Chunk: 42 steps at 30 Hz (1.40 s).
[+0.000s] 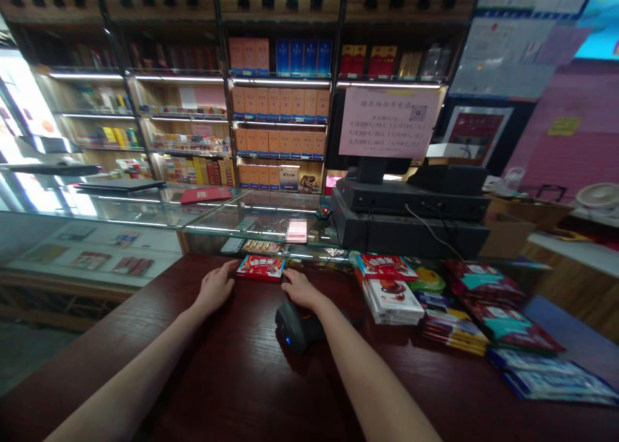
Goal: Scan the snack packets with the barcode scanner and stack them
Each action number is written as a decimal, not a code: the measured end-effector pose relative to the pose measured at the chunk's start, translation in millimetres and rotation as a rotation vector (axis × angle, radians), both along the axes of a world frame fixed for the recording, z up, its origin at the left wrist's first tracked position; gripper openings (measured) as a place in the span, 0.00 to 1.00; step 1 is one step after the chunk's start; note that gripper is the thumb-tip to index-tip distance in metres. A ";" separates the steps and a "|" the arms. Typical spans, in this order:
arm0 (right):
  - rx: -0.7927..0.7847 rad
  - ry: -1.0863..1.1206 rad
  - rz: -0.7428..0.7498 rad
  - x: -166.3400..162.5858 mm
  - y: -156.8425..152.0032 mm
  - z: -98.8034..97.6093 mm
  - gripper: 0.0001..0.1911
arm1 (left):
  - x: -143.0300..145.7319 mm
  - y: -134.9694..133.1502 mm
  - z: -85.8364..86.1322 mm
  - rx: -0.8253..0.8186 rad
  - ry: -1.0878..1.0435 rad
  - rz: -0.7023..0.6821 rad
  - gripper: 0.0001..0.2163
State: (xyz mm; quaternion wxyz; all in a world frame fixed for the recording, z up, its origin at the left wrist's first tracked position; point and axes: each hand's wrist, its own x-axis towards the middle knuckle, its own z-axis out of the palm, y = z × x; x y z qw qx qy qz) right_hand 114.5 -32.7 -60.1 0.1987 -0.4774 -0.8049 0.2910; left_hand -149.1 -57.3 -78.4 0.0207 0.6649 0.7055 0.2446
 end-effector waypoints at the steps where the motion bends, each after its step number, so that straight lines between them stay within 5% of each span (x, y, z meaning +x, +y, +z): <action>1: 0.014 0.014 -0.003 1.5 -1.1 0.4 0.30 | 1.5 -1.3 3.0 0.008 0.007 0.003 0.26; 13: 0.142 0.046 -0.122 44.1 -24.2 9.5 0.27 | 52.8 -13.3 38.6 0.100 0.070 -0.154 0.20; 28: 0.402 0.034 -0.295 118.2 -52.9 35.9 0.23 | 144.2 -13.3 66.3 0.096 0.100 -0.457 0.16; 42: 0.507 -0.083 -0.479 191.5 -48.8 40.7 0.21 | 221.1 -11.1 81.9 0.069 0.204 -0.576 0.15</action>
